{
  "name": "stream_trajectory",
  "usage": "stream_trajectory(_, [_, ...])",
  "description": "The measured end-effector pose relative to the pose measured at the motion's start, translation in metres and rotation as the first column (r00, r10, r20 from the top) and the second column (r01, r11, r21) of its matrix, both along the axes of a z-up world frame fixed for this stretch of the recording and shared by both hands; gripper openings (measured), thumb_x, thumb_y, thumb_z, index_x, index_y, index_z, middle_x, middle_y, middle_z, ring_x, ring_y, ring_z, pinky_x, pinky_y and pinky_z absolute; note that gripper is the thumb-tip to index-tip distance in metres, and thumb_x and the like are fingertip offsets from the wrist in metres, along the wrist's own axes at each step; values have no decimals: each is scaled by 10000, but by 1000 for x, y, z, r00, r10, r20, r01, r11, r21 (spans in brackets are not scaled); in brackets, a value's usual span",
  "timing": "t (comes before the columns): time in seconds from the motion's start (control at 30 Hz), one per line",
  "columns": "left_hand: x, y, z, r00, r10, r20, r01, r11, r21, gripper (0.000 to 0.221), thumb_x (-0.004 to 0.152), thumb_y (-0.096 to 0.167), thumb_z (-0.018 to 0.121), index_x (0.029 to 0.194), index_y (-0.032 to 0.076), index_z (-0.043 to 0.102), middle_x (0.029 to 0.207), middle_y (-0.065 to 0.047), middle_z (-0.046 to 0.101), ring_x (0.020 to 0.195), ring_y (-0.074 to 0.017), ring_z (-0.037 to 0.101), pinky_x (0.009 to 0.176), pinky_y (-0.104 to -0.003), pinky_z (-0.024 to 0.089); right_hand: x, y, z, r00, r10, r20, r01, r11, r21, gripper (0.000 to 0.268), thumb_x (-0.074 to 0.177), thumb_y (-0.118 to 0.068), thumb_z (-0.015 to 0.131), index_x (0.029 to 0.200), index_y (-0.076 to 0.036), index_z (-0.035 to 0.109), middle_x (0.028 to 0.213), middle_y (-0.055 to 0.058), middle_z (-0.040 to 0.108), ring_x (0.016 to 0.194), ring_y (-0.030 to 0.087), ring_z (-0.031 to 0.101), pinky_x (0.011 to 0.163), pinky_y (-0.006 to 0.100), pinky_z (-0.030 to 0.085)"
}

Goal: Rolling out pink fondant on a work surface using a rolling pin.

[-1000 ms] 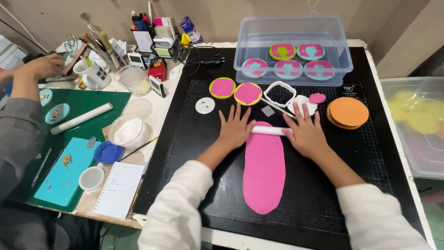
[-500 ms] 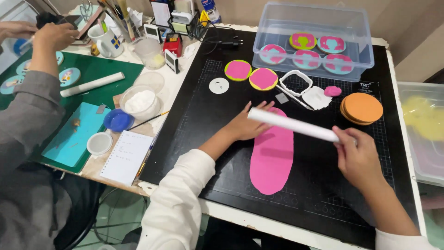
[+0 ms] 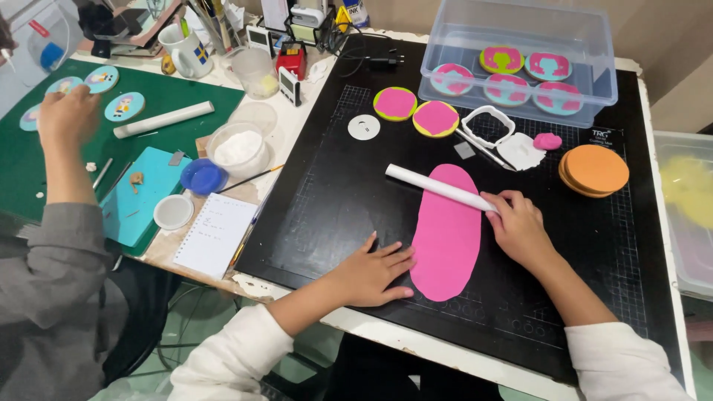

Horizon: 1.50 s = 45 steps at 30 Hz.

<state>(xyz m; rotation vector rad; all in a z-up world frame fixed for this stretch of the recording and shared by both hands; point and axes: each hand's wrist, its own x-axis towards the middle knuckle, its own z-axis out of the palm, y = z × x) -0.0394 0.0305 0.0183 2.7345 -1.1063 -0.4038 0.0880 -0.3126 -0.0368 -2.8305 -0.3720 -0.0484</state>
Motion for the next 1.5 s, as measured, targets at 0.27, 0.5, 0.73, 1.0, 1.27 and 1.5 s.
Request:
stream_trajectory(0.27, [199,-59,8,846,401,351,-211,856,-472,443,1060,467,462,1403,209,572,1502,-101,522,1500,-311,392,1183,-723,270,65,11,13,917,-101,387,71,993,90,340,1160,-453,465,1402,-268,617,1407,106,515,1414,416,394,1131,777,89])
stream_trajectory(0.5, [240,-74,-26,827,487,281,-389,856,-340,564,1125,415,358,1652,263,225,1718,-170,179,1604,-356,147,1245,-702,86,50,51,39,985,-165,55,168,983,-70,605,1050,-503,447,1592,-237,407,1702,154,244,1577,450,85,1125,835,67])
stream_trajectory(0.73, [168,-44,-33,901,433,10,-433,901,-21,618,1095,444,218,1670,264,79,1730,-176,34,1607,-305,43,1240,-654,-42,-37,76,37,964,-145,-224,106,978,-179,636,1095,-533,216,1642,-213,270,1710,180,202,1589,421,90,1144,797,118])
stream_trajectory(1.0, [85,-11,-18,918,393,58,-391,919,-42,658,1104,453,132,1615,74,304,1679,-207,257,1563,-311,259,1259,-577,61,-130,92,30,995,-65,-76,31,922,-387,603,1076,-362,266,1666,-276,178,1726,79,209,1487,498,307,1066,666,361])
stream_trajectory(1.27, [3,14,-36,840,408,357,-357,912,-201,534,1075,307,444,1583,152,381,1626,-186,377,1471,-330,420,1182,-588,288,-186,85,31,906,174,385,32,881,-472,641,971,-147,503,1524,-464,440,1452,57,601,1106,330,612,826,482,446])
stream_trajectory(1.5, [-2,34,-32,822,244,515,-183,969,-167,473,930,45,590,1377,196,630,1138,-82,635,1015,-296,601,1081,-733,336,-182,64,34,826,246,506,-16,910,-415,677,889,-84,602,1437,-474,516,1267,-1,647,997,284,586,747,462,420])
